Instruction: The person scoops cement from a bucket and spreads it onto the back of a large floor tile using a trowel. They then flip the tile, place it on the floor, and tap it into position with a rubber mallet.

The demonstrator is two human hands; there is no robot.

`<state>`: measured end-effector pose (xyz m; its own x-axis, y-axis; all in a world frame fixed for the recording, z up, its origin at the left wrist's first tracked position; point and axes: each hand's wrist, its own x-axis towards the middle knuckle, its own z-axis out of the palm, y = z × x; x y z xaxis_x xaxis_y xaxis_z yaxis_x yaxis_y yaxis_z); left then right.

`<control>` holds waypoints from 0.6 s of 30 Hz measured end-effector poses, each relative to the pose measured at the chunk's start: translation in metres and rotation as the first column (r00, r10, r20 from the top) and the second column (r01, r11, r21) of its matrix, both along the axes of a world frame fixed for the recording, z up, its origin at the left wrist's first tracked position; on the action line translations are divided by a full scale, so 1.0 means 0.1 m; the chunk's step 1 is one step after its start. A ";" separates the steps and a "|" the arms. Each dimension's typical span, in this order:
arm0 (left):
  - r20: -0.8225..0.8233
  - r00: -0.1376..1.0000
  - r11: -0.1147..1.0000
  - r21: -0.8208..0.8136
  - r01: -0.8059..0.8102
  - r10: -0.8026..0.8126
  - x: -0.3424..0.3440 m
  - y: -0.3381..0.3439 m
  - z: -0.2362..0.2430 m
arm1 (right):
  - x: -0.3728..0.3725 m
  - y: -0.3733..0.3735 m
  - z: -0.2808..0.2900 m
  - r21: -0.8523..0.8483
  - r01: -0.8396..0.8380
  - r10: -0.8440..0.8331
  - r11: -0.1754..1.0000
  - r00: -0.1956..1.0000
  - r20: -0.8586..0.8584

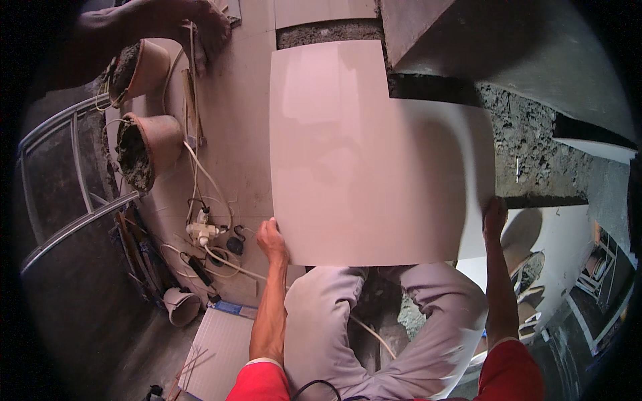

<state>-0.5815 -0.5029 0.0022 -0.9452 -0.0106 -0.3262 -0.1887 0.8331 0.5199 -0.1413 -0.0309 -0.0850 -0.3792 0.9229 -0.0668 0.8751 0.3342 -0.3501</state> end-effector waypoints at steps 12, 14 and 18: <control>-0.077 0.993 0.992 0.098 -0.080 0.087 -0.03 0.21 -0.63 | -0.53 0.03 -0.10 -0.165 0.109 -0.160 0.980 0.928 -0.337; -0.136 0.990 0.996 0.087 -0.033 0.045 -0.07 0.27 -0.71 | -0.56 0.08 -0.23 -0.196 0.134 -0.203 0.971 0.897 -0.393; -0.130 0.985 0.992 0.083 -0.099 0.110 -0.12 0.36 -0.89 | -0.61 0.20 -0.51 0.284 -0.139 0.186 0.949 0.972 -0.144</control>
